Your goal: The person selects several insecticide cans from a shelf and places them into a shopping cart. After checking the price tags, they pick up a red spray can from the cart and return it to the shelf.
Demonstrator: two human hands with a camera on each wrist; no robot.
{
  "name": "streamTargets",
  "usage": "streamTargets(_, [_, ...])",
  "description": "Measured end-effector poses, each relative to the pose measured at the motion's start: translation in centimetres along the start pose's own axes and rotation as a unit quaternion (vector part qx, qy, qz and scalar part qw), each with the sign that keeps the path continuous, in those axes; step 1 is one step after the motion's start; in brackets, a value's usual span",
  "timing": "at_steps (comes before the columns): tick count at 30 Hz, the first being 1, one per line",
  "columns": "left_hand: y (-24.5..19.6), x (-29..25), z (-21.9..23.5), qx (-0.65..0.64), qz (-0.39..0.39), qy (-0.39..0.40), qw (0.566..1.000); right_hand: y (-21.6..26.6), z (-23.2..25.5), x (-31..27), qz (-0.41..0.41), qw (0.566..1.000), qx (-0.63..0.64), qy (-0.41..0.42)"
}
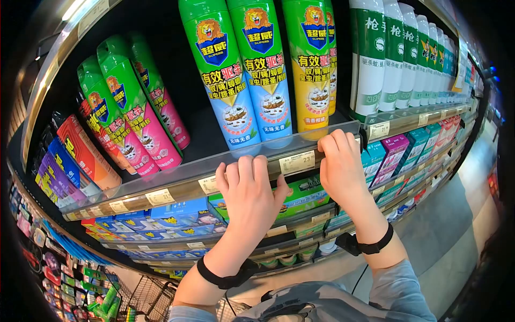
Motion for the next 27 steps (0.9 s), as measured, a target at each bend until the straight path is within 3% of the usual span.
streamTargets(5, [-1.1,-0.6,-0.5,-0.009,-0.019,-0.001,1.000,0.0,-0.5,-0.3,-0.007,1.000,-0.012,0.019])
streamTargets(8, [-0.8,-0.5,0.3,-0.027,-0.011,-0.047,0.998,-0.2,-0.7,-0.7,-0.012,0.999,0.034,0.012])
streamTargets(19, [-0.8,0.0,1.1,0.017,-0.036,-0.096,0.995,0.7,0.4,-0.2,0.029,0.999,-0.020,-0.011])
streamTargets(27, [-0.6,0.7,0.6,0.010,-0.026,-0.070,0.997,0.5,-0.1,-0.3,0.021,0.999,-0.016,-0.019])
Point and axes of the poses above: each hand's wrist, its own x-axis towards the middle knuckle, its own z-axis out of the back of the hand, y = z × x, the point moved 8 cm from there along x, towards the middle knuckle, and after that the axes turned 10 degrees about x, right-handed, at the moved point
